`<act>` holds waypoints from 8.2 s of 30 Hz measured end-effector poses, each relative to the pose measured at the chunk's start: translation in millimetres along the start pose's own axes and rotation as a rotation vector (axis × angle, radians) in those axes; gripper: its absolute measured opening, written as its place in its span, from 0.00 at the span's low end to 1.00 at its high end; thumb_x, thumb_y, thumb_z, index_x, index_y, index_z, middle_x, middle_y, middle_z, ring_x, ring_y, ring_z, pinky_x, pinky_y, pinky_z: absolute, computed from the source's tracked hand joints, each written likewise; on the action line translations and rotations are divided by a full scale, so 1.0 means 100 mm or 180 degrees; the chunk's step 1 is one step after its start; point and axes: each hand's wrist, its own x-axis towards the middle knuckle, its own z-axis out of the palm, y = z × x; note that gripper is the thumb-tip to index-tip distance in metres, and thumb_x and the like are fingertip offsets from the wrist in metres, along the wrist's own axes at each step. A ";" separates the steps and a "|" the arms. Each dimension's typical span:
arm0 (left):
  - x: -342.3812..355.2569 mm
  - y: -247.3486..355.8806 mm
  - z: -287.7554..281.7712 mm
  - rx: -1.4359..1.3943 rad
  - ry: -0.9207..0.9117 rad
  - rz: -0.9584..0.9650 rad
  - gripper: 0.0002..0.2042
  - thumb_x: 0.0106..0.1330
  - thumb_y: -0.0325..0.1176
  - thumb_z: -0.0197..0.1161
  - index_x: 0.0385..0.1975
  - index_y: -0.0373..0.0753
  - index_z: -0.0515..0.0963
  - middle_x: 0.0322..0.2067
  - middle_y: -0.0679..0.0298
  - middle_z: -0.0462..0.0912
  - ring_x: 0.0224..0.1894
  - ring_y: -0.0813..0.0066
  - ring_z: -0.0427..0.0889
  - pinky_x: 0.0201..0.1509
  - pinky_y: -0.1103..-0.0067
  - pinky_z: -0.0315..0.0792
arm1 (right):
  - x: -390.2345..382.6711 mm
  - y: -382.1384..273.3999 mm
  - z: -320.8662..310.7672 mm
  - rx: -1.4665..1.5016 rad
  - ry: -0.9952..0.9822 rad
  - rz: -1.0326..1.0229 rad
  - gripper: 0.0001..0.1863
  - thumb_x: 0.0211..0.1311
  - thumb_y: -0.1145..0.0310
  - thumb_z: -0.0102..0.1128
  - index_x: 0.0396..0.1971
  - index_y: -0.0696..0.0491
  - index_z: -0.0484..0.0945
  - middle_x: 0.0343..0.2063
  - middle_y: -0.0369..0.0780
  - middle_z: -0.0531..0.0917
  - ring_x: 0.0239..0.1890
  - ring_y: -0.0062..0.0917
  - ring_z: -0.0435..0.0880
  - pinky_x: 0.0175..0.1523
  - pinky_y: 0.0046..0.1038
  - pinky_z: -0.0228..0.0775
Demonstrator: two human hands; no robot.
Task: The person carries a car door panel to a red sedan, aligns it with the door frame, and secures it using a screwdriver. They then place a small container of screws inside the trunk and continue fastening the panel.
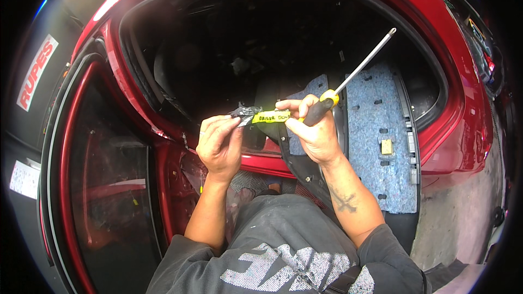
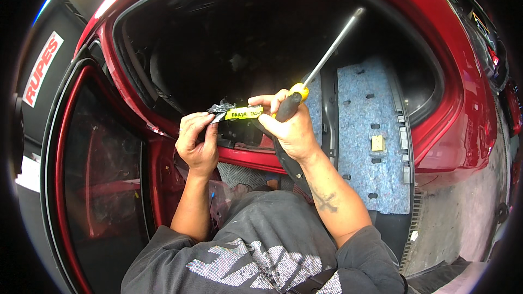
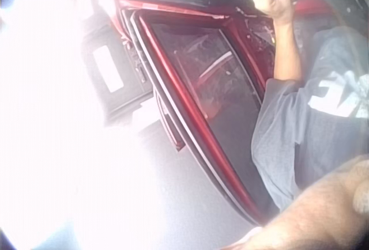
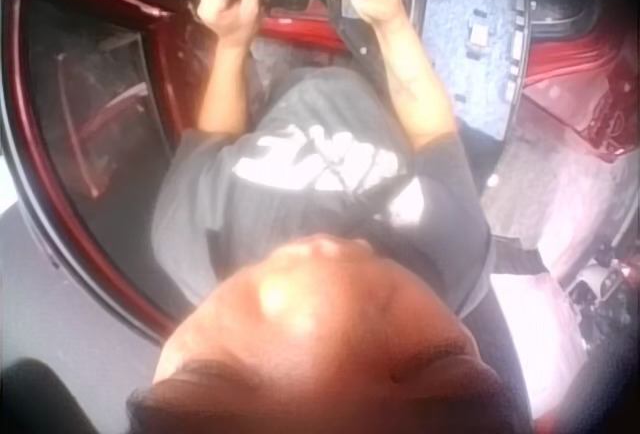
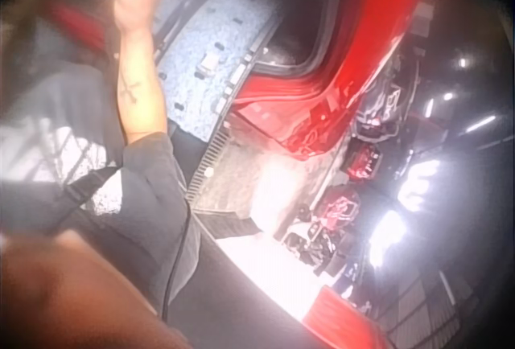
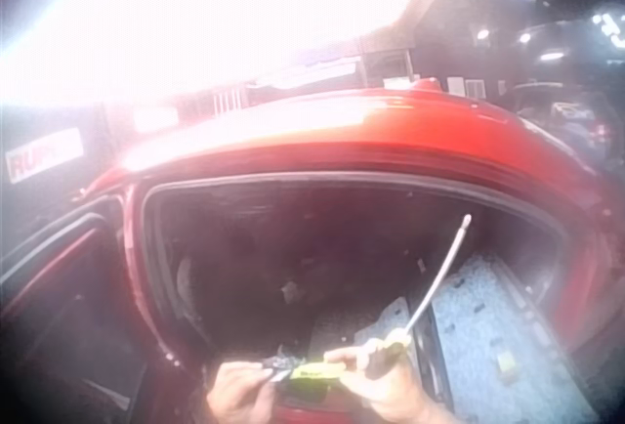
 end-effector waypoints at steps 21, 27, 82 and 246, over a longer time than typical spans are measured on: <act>-0.02 0.02 -0.03 0.0061 -0.0004 -0.0029 0.09 0.61 0.16 0.73 0.40 0.33 0.88 0.38 0.58 0.90 0.45 0.61 0.88 0.54 0.71 0.80 | -0.05 -0.04 0.05 0.0330 0.0036 -0.0012 0.18 0.63 0.92 0.60 0.37 0.50 0.69 0.56 0.52 0.84 0.60 0.40 0.86 0.68 0.42 0.79; -0.05 0.00 -0.03 -0.0034 0.0007 -0.0198 0.09 0.63 0.16 0.72 0.41 0.33 0.87 0.40 0.56 0.89 0.46 0.63 0.88 0.55 0.72 0.79 | -0.06 -0.04 0.06 0.0315 0.0057 0.0006 0.18 0.63 0.92 0.61 0.37 0.50 0.69 0.55 0.52 0.85 0.59 0.40 0.87 0.66 0.41 0.80; -0.08 0.29 -0.05 -0.0424 -0.1240 -0.1250 0.06 0.69 0.25 0.72 0.42 0.31 0.88 0.34 0.58 0.90 0.39 0.71 0.88 0.45 0.77 0.80 | -0.19 0.28 0.26 0.0767 0.0382 0.0824 0.14 0.67 0.82 0.70 0.40 0.52 0.72 0.49 0.47 0.87 0.49 0.29 0.90 0.50 0.28 0.86; -1.06 0.27 0.65 -0.1832 -0.1524 -0.3131 0.16 0.76 0.25 0.67 0.61 0.32 0.82 0.47 0.61 0.89 0.50 0.80 0.85 0.56 0.80 0.80 | -0.95 0.81 -0.46 -0.0360 0.1133 0.1166 0.12 0.73 0.71 0.70 0.50 0.62 0.85 0.37 0.39 0.88 0.37 0.22 0.87 0.46 0.24 0.81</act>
